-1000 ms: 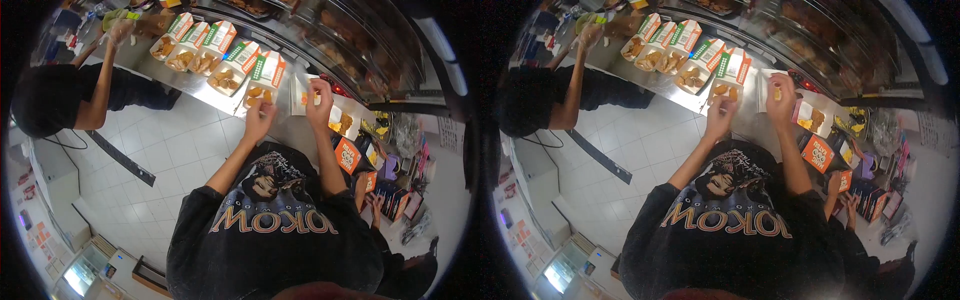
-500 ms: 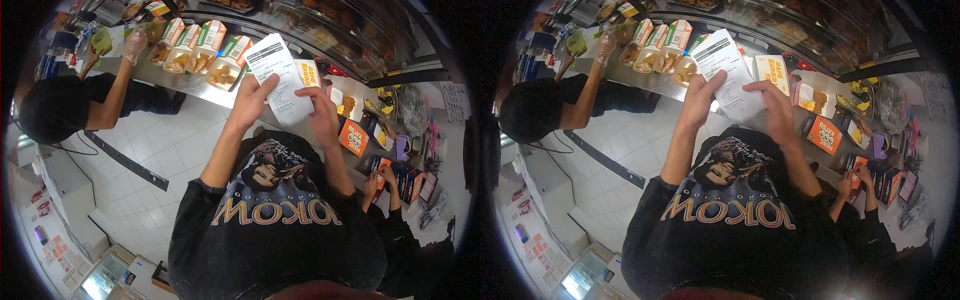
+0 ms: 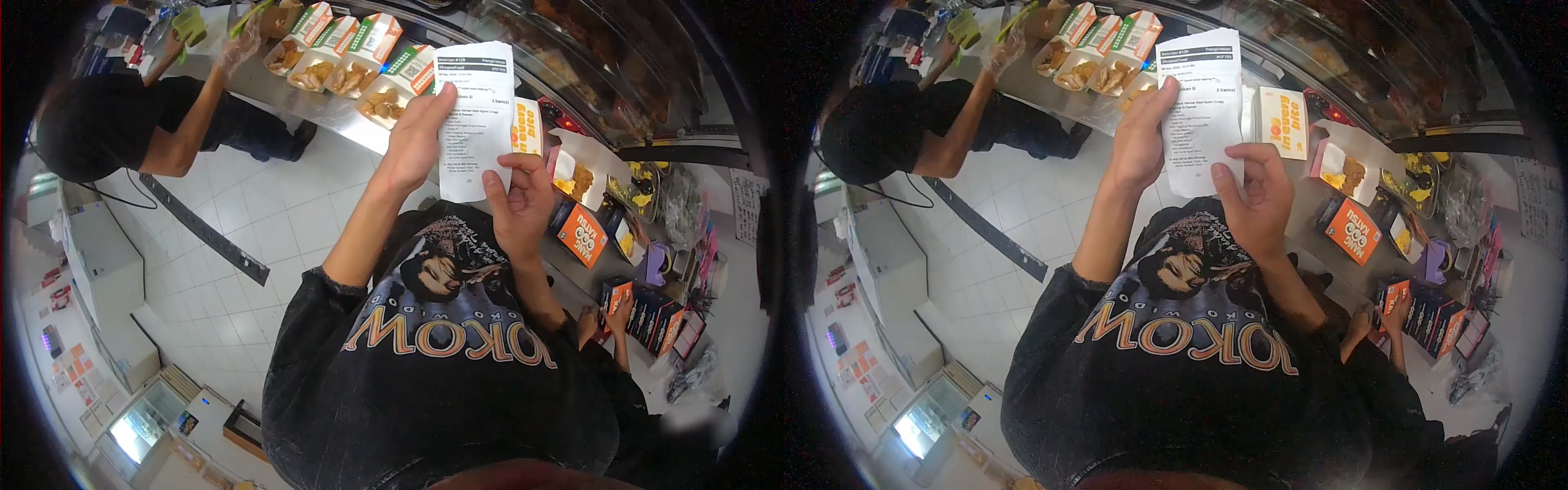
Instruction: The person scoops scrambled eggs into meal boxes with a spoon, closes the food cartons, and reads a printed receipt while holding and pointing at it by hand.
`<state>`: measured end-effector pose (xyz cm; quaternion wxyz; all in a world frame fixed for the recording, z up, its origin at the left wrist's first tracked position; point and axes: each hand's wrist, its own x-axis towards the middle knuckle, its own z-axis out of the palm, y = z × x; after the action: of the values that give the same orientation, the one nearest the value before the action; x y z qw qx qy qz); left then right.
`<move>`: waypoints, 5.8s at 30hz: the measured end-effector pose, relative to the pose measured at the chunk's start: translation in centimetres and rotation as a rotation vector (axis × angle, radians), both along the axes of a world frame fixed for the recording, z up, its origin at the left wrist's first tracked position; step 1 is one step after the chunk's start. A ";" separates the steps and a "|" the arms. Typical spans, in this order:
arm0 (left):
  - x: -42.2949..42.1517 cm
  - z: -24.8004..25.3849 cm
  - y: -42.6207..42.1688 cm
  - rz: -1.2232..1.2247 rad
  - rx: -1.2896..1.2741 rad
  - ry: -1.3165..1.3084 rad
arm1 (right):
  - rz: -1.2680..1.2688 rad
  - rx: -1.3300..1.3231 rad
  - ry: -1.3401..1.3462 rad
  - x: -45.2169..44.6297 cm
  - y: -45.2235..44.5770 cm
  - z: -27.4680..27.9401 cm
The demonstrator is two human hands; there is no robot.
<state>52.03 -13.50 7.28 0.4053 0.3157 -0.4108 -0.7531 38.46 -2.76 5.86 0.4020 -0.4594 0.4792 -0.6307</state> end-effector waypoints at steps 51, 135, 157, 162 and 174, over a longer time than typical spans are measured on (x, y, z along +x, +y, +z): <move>-0.3 0.8 1.2 0.042 0.093 0.111 | -0.022 0.004 -0.028 0.6 0.7 -0.5; 4.6 -8.1 0.2 -0.048 0.444 0.308 | 0.451 0.317 0.497 -4.4 1.5 -2.4; -10.4 -12.4 2.8 -0.267 0.314 -0.352 | 0.148 0.817 0.940 -21.4 6.1 -9.0; -15.1 -10.3 2.8 -0.353 0.044 -0.592 | 0.099 0.772 0.769 -26.1 5.6 -9.2; -21.6 -11.0 3.5 -0.706 -0.252 -0.863 | -0.209 0.777 0.800 -39.6 3.4 -3.7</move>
<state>30.43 -10.01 -3.72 -0.0409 0.3875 -0.7064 -0.5909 -1.15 0.67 2.19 0.2640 -0.4310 0.8340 -0.2213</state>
